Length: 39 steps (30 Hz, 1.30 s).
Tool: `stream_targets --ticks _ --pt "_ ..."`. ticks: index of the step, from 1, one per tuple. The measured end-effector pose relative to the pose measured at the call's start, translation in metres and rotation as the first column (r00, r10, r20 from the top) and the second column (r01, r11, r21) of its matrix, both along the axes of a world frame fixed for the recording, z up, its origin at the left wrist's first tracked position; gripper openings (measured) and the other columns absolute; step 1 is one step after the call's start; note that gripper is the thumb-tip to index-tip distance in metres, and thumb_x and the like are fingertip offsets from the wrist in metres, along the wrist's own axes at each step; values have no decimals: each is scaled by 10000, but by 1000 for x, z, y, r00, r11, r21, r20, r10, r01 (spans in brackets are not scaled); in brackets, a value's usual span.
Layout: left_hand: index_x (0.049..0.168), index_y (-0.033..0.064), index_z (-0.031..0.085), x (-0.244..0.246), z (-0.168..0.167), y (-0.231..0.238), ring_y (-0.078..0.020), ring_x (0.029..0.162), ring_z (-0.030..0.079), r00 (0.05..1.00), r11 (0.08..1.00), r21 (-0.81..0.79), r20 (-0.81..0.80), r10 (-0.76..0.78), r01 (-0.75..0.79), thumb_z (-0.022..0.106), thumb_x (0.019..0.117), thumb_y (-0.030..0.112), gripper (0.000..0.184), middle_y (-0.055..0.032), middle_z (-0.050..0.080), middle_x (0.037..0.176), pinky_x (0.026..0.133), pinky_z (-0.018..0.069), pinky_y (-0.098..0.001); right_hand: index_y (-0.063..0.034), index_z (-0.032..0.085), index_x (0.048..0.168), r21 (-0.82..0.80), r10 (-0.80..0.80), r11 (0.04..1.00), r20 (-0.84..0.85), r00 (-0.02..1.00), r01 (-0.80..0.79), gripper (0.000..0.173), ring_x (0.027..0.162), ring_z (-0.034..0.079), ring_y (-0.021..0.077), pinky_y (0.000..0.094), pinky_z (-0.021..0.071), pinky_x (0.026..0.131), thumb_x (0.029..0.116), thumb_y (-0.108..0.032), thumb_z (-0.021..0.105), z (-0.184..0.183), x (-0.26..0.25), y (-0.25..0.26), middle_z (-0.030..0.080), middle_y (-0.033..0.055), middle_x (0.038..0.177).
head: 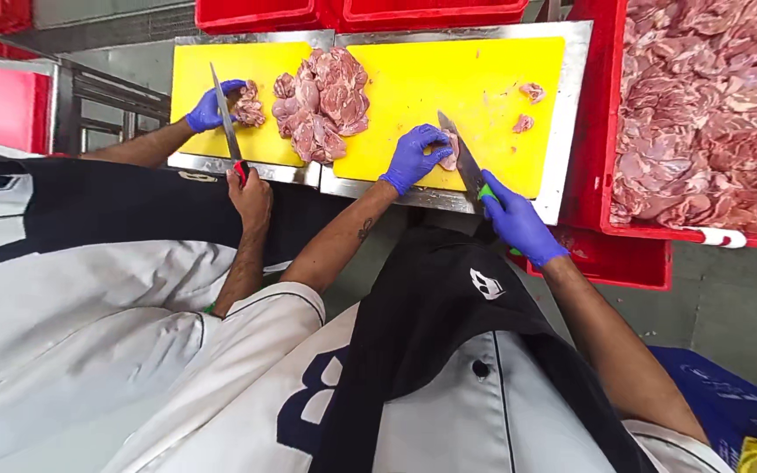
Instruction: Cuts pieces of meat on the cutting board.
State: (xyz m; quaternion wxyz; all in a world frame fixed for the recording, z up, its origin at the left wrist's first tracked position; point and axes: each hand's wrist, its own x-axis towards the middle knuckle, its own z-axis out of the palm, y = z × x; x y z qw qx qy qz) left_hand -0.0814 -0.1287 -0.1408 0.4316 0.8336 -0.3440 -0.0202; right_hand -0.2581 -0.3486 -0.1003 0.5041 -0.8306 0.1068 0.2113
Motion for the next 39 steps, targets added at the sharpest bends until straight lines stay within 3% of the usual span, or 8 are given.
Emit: stream_targets --ticks 4,8,13,21,25,31,36,39 --pt "1167 86 699 9 8 1 -254 1162 649 998 974 220 39 46 -53 801 868 382 433 -106 684 1233 1024 528 -456 -335 375 1597 -113 72 991 -27 997 -74 501 671 639 168 415 562 622 1098 -364 401 18 -55 -34 698 53 921" --pt "1465 234 581 32 31 -9 -337 1452 417 949 854 430 -20 -315 292 703 925 238 554 -82 488 1557 1134 396 -593 -300 402 1588 -210 -131 968 31 991 135 495 695 657 234 483 562 642 1097 -357 405 20 -28 -61 705 116 950" --pt "1072 183 735 63 58 -16 -388 1331 488 811 613 661 11 -584 432 713 899 352 243 -92 663 1235 1069 350 -661 -311 375 1598 -89 -261 962 -16 965 259 504 520 548 144 344 489 460 1097 -345 416 39 -46 -70 666 43 846" --pt "1107 -26 621 39 81 46 -185 881 686 845 959 28 -480 -235 282 675 981 158 229 -129 681 1021 812 604 -380 -345 402 1581 -192 113 977 77 991 -97 485 771 682 248 525 568 730 1096 -346 397 31 -5 0 723 99 990" --pt "1098 -18 591 23 83 20 -169 775 699 777 982 -186 -617 -124 9 671 976 145 218 -116 700 971 687 614 -353 -318 407 1584 -267 -102 956 96 990 125 490 763 675 276 540 556 720 1095 -344 400 13 -8 -19 711 131 961" --pt "1124 45 690 3 30 -5 -244 943 715 921 930 333 -292 258 -155 683 970 304 302 -114 729 1009 893 585 -466 -299 323 1624 -388 -104 907 165 981 161 530 747 670 275 533 551 707 1098 -309 394 45 -9 -12 707 132 940" --pt "1097 53 701 0 23 13 -216 838 718 926 938 296 -270 264 -181 688 965 268 253 -94 739 949 807 599 -436 -287 349 1611 81 -125 988 -53 991 129 508 514 545 122 303 493 449 1107 -294 411 25 -12 13 669 19 881" --pt "1176 50 692 3 24 9 -234 948 687 967 964 236 -189 172 -125 697 933 218 296 -121 700 1126 850 583 -416 -249 317 1626 -189 -133 971 90 987 148 529 578 592 170 380 540 530 1102 -292 383 27 -10 17 673 58 898"
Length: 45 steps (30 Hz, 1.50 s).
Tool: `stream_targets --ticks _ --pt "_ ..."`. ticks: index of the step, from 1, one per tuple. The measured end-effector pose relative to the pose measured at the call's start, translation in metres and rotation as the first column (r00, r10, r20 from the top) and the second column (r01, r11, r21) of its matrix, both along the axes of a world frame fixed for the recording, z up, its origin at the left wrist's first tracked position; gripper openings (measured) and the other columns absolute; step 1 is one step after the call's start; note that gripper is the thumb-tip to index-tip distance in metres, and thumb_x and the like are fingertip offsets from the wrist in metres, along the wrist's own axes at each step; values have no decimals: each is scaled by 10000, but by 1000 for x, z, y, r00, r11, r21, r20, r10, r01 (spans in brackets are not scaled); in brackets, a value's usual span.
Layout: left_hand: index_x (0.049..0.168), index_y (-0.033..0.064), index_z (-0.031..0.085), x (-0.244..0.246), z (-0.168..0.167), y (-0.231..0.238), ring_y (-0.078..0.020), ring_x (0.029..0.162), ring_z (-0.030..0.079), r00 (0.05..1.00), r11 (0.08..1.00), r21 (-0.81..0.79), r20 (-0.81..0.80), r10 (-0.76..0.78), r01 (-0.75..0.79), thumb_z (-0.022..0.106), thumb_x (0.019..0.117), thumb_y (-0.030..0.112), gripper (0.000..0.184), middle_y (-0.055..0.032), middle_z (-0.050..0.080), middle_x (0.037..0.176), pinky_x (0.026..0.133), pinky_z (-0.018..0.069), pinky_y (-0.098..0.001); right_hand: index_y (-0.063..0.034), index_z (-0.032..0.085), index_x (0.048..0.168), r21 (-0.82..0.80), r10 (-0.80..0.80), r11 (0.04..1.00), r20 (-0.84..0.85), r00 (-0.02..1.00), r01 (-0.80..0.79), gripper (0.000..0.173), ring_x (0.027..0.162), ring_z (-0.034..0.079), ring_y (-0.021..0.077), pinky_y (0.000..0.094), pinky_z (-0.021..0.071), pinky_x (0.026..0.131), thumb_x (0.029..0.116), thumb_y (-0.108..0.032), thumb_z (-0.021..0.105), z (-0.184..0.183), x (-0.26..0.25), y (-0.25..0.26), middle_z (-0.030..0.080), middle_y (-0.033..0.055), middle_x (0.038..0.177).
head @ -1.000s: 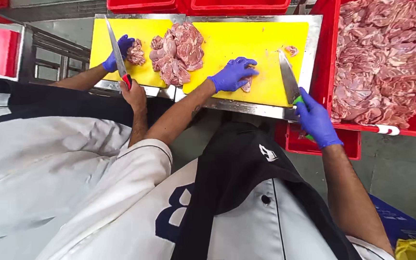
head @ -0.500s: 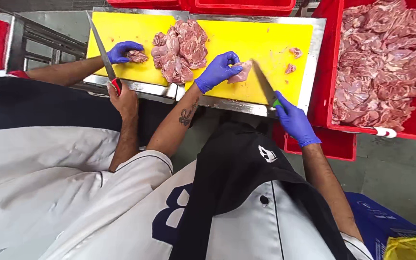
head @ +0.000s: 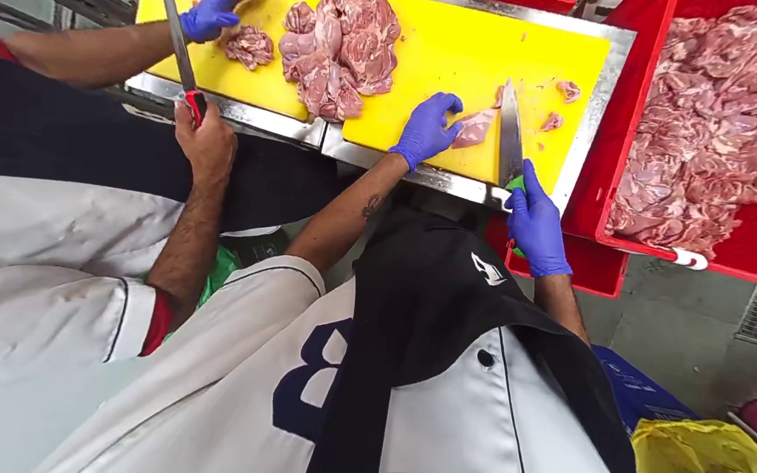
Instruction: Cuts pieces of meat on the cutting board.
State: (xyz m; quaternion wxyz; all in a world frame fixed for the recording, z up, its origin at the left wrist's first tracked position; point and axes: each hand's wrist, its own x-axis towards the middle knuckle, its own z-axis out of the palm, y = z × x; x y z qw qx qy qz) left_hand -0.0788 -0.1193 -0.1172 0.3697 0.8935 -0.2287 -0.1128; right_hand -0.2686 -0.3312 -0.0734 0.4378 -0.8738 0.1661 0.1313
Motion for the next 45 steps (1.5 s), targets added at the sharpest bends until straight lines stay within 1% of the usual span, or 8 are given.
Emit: stream_targets --ticks 2,7,16,21,28,39,42,45 --pt "1196 40 685 -1 -2 1 -252 1117 661 989 991 -28 75 -127 130 708 902 236 355 -146 667 1242 952 563 -406 -204 325 1622 -273 172 949 31 985 -157 530 747 673 304 531 551 700 1096 -262 361 25 -6 11 698 154 916" --pt "1100 60 717 2 -6 -2 -298 1180 634 955 966 101 159 -252 238 718 885 337 351 -134 689 1196 1049 505 -417 -209 336 1613 -471 367 790 -152 918 -394 525 792 700 385 559 549 646 1091 -253 312 65 -28 18 689 174 904" --pt "1124 31 700 6 1 -7 -315 1164 644 968 963 182 118 -223 200 727 858 258 351 -156 687 1186 1033 513 -443 -239 282 1625 -376 274 894 24 961 -245 543 732 689 412 601 535 594 1092 -208 375 6 94 54 698 198 866" --pt "1254 57 638 46 12 -6 -244 973 717 982 988 5 -104 157 -157 652 851 113 408 -120 730 1068 862 597 -459 -320 263 1638 -245 140 961 24 990 -130 554 658 639 302 540 536 592 1104 -276 400 40 62 10 670 139 857" --pt "1110 58 717 10 -1 -36 -300 1182 624 992 990 75 17 -122 121 633 952 197 227 -152 667 1194 1050 500 -440 -274 338 1617 -466 354 793 -169 920 -391 516 837 706 407 601 543 702 1100 -279 336 54 1 -15 712 196 952" --pt "1151 50 732 35 3 -23 -215 1090 689 990 984 -153 -118 77 -95 610 957 131 243 -120 733 1155 973 547 -422 -317 298 1627 -142 111 985 54 992 -102 535 642 634 316 537 531 577 1106 -277 413 -4 81 -7 685 153 876" --pt "1240 47 701 39 8 -22 -251 1220 634 985 986 -14 -55 -164 163 691 935 227 354 -141 672 1285 1065 514 -431 -319 288 1632 -47 -28 998 53 998 30 537 575 582 239 456 524 531 1107 -296 398 2 67 -24 657 115 855" --pt "1093 73 744 8 16 -37 -337 1175 619 801 766 275 -30 -598 581 709 868 98 229 -149 679 1183 1032 509 -511 -311 305 1627 25 -87 996 19 996 86 531 539 572 180 396 532 499 1104 -296 398 4 51 -30 666 83 887"
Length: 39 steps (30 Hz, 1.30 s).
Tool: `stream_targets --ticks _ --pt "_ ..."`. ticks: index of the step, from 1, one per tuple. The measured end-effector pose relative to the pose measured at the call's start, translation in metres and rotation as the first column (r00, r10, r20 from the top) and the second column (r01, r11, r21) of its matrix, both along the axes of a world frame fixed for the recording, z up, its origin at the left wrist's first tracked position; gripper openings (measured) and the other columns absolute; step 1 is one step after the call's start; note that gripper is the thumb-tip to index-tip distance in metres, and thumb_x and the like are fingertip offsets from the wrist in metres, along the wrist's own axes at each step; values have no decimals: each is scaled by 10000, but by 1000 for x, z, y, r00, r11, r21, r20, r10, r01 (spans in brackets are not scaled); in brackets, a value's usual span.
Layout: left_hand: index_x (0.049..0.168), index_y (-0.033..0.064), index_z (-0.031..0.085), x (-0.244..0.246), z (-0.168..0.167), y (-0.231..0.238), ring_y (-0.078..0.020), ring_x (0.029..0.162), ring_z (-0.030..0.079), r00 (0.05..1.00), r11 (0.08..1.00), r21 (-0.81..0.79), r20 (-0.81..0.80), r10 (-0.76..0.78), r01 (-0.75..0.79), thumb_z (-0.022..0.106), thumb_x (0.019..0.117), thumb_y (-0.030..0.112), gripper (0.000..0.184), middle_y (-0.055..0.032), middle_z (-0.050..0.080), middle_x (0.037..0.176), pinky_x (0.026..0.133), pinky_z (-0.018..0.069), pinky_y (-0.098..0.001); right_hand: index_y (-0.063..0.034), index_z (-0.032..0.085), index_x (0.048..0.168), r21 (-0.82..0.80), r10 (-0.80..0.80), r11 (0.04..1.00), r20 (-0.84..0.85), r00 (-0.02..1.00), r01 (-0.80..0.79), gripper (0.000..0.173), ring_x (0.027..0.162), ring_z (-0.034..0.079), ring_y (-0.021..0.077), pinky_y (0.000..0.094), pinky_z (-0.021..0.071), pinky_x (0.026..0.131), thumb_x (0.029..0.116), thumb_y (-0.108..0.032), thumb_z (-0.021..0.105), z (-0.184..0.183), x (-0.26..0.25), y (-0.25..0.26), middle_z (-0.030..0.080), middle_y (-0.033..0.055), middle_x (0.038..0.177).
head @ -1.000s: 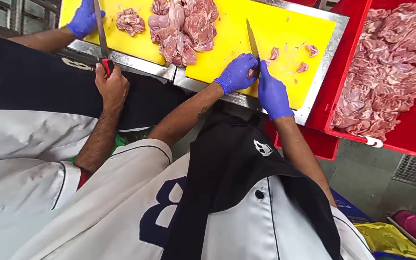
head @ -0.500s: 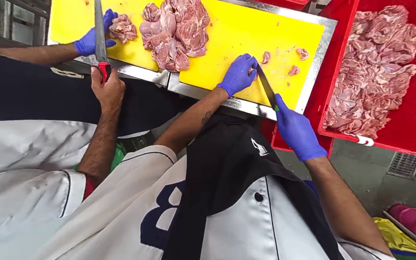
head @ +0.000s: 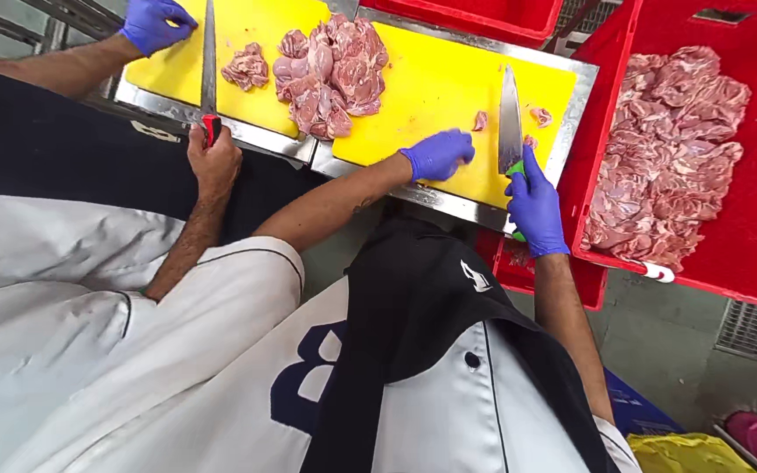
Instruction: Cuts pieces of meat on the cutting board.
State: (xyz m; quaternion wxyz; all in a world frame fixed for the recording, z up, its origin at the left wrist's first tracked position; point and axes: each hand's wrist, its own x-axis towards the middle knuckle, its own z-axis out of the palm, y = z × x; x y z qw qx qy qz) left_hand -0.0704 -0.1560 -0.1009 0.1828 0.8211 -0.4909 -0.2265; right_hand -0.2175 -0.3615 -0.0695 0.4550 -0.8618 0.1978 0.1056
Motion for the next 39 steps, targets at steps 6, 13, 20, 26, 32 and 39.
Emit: stream_targets --ticks 6,13,20,26,32,39 --pt "1096 -21 734 56 57 -22 -244 951 694 895 972 -221 -413 -168 80 753 832 -22 264 -155 733 1024 892 566 -468 -226 330 1622 58 -57 997 46 997 55 525 543 555 150 350 503 486 1104 -289 381 3 -18 4 667 58 867" --pt "1424 9 522 105 42 -79 -295 1240 617 466 521 -229 -797 385 -822 562 1068 294 458 -197 603 1388 999 541 -499 -185 309 1628 289 -188 946 127 974 145 537 456 499 124 280 460 390 1104 -220 418 28 -21 10 628 49 822" --pt "1357 -2 528 0 28 -76 -195 1002 674 127 462 -259 -946 -297 -848 382 1118 186 338 -127 664 1166 936 566 -393 -168 301 1624 535 -315 827 187 931 172 549 441 491 112 254 442 349 1091 -146 430 46 -19 13 596 27 776" --pt "1218 102 722 22 22 -17 -240 1242 629 776 682 -389 -172 607 -620 652 1001 220 257 -86 689 1296 1084 507 -443 -189 264 1635 307 -239 935 169 956 180 567 456 506 113 268 455 366 1093 -168 430 39 -11 3 606 33 828" --pt "1287 139 690 72 36 141 -362 1327 541 237 279 -177 226 945 -944 719 882 514 552 -146 611 1385 1064 487 -567 -268 344 1619 220 263 945 -75 962 -241 551 497 536 156 363 502 441 1079 -244 453 0 -27 53 641 38 802" --pt "1094 70 725 95 42 124 -315 1097 689 359 364 -83 65 931 -928 697 886 335 338 -134 727 1113 953 545 -578 -294 373 1605 158 348 929 -60 935 -335 528 608 574 134 367 531 581 1080 -291 431 -10 -24 80 648 10 818"
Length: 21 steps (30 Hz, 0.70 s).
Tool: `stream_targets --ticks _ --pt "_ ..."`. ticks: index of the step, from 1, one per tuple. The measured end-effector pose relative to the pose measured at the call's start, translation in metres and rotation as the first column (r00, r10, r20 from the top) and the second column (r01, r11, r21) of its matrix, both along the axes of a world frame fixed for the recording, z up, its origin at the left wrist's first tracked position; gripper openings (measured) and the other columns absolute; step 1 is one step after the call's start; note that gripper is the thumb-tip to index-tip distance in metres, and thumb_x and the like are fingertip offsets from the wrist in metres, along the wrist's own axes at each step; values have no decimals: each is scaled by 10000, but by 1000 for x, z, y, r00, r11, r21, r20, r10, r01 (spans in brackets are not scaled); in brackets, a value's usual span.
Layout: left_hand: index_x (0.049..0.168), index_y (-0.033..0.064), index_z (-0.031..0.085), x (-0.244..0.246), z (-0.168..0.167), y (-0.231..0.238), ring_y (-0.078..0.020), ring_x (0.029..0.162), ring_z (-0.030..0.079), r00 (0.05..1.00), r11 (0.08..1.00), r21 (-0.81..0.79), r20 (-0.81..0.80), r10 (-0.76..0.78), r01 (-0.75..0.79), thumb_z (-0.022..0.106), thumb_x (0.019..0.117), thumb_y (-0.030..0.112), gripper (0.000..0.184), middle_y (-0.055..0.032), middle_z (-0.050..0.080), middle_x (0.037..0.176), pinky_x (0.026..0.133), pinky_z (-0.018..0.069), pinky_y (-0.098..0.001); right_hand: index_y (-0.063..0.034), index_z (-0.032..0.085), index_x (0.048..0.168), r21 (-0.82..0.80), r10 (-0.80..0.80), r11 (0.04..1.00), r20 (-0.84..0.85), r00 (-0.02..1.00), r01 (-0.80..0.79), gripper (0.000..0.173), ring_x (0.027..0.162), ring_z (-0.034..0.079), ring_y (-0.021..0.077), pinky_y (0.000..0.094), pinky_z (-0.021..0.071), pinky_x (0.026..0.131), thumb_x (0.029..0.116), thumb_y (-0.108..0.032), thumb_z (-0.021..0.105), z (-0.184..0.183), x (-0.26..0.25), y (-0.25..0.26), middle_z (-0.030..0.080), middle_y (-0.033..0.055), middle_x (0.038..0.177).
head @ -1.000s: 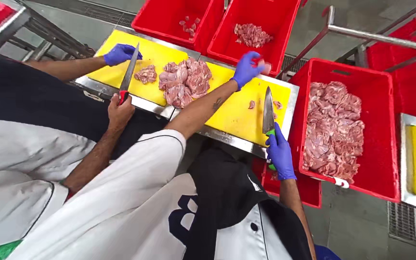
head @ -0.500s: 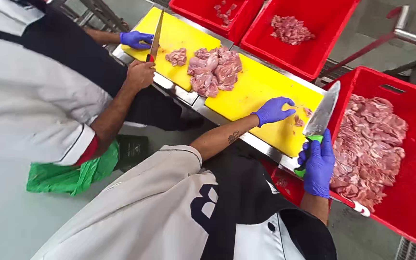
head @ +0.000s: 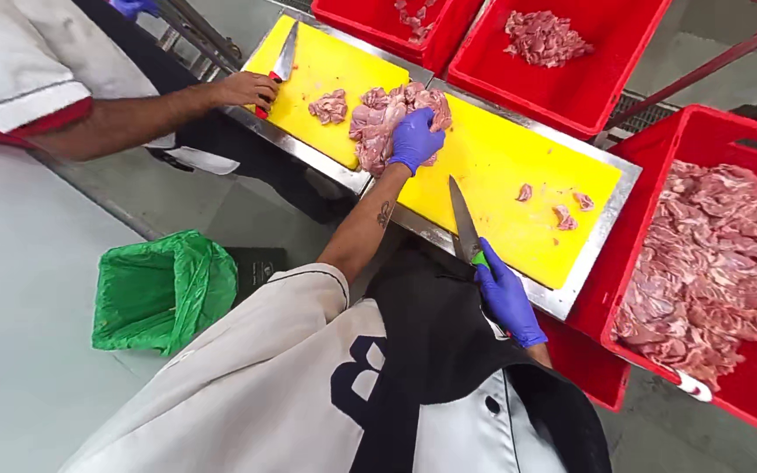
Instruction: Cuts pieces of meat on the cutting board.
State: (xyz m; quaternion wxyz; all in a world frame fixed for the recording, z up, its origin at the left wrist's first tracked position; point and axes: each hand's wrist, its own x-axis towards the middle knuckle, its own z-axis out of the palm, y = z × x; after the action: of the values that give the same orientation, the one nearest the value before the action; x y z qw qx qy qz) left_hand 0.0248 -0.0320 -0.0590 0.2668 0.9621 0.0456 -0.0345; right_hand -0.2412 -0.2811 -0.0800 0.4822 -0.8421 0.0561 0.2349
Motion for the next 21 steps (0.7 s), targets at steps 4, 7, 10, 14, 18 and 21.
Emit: stream_targets --ticks 4,7,10,14,18,21 --pt "838 26 664 9 22 -15 -260 785 655 977 953 -245 163 -138 176 661 873 225 202 -113 655 784 753 536 -493 -253 344 1617 26 -252 967 -16 968 252 539 510 534 149 351 490 442 1085 -257 431 1 -2 -32 647 50 852" --pt "928 4 677 3 36 -39 -194 734 656 896 790 -445 74 -437 422 655 945 184 182 -95 674 819 719 568 -417 -255 312 1628 -31 -395 918 -4 919 395 550 501 523 142 339 481 434 1089 -262 420 7 -6 -63 640 56 874" --pt "1172 -28 656 4 25 -63 -152 862 724 850 646 -590 139 -508 483 667 998 193 282 -110 732 1008 815 623 -350 -252 320 1626 -39 -422 905 32 906 423 553 520 528 130 321 480 454 1083 -258 427 13 -15 -71 646 52 901" --pt "1437 138 586 29 -14 -63 -343 1370 525 813 809 81 -67 -578 582 727 878 493 678 -125 602 1433 1110 443 -589 -249 326 1625 -6 -374 927 50 926 375 545 517 530 130 327 489 455 1087 -262 417 15 -21 -57 643 43 882" --pt "1249 166 693 22 -27 -68 -347 1276 582 676 638 231 -166 -718 735 653 942 420 400 -114 661 1293 1038 490 -581 -274 335 1620 39 -345 938 -8 939 345 541 506 541 136 329 494 440 1087 -265 428 -9 -29 -54 663 38 865" --pt "1403 186 602 11 -31 -54 -303 1306 575 582 565 209 -26 -813 798 740 872 463 615 -82 622 1396 1085 484 -526 -264 325 1624 13 -368 930 31 929 368 547 519 552 139 339 504 449 1085 -277 419 -7 -38 -58 658 43 871"
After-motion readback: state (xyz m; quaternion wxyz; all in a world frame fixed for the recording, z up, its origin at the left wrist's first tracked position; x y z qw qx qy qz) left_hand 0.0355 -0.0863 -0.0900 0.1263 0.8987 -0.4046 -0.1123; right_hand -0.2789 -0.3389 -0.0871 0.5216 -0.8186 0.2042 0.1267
